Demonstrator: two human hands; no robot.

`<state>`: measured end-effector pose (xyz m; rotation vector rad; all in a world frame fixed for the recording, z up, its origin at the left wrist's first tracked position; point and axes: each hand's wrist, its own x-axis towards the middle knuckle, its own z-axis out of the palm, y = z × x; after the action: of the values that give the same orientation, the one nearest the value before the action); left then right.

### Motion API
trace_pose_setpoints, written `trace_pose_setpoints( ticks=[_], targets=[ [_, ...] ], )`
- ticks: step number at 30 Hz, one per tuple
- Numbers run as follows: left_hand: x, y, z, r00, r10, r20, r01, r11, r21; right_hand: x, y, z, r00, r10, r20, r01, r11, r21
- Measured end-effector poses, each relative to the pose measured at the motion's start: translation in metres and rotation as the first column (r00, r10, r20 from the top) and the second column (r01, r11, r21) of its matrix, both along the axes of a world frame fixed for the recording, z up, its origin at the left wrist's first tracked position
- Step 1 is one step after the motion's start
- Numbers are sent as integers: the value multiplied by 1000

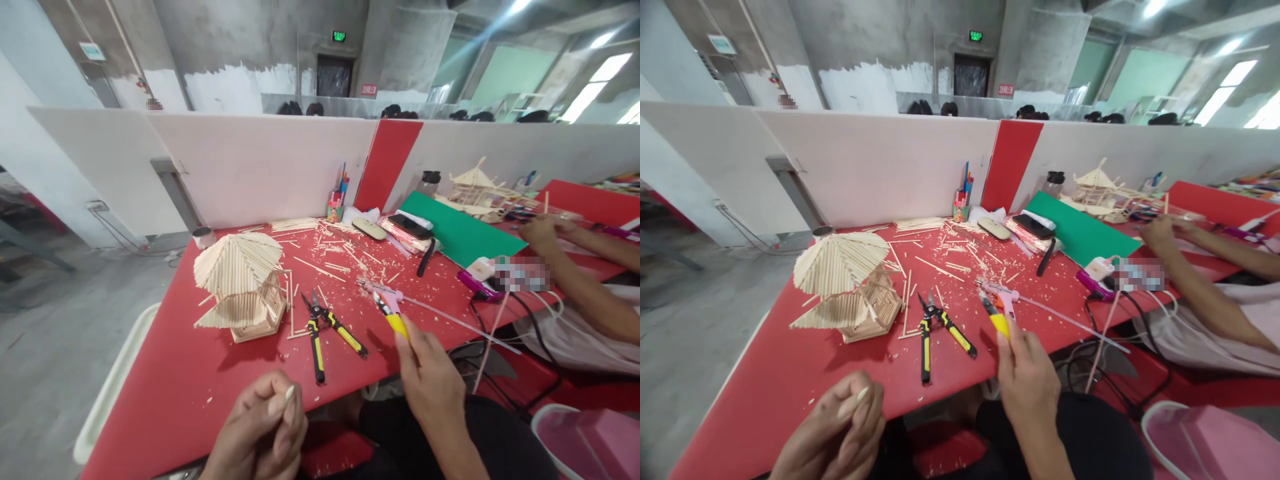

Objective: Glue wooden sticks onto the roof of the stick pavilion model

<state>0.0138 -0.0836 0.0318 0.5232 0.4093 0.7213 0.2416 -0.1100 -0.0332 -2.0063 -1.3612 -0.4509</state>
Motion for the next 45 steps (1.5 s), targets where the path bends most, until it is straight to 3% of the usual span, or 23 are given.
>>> trace_pose_setpoints(
  ticks=[2,4,6,9,10,12,14,18,22,28,32,39,45],
  targets=[
    [5,2,-4,998,42,-51,-43,999,-7,-5,18,-3,999,34,-20,-37,985,-167],
    [13,7,-10,991,95,-95,-96,995,-14,-15,37,-3,999,25,-31,-35,931,-363],
    [17,12,-13,984,133,-122,-134,991,-8,-21,53,-1,999,27,-33,-39,901,-432],
    [15,20,-15,972,182,-149,-184,983,2,-10,62,4,999,16,-34,-29,911,-412],
    [13,22,-16,968,197,-154,-199,980,2,-2,62,5,998,-43,-50,19,916,-400],
    [9,26,-17,963,224,-149,-227,974,-4,21,61,4,934,-301,-193,199,886,-419],
    [5,29,-18,962,240,-133,-245,969,-21,44,63,1,885,-389,-256,236,848,-474],
    [1,38,-19,967,241,-83,-246,967,-65,75,74,-12,827,-363,-429,104,849,-518],
    [-4,50,-18,974,222,-47,-226,966,-124,78,75,-18,747,-304,-592,38,908,-417],
    [-8,65,-21,986,167,-14,-167,971,-171,47,53,-5,592,-91,-800,12,994,-104],
    [-9,67,-25,991,127,-33,-130,983,-126,7,43,16,438,182,-880,-82,983,163],
    [-6,65,-24,988,100,-116,-101,995,-1,-84,53,56,336,291,-896,-378,913,154],
    [-6,66,-24,971,129,-202,-131,991,3,-111,65,72,370,313,-875,-440,888,132]
  ],
)
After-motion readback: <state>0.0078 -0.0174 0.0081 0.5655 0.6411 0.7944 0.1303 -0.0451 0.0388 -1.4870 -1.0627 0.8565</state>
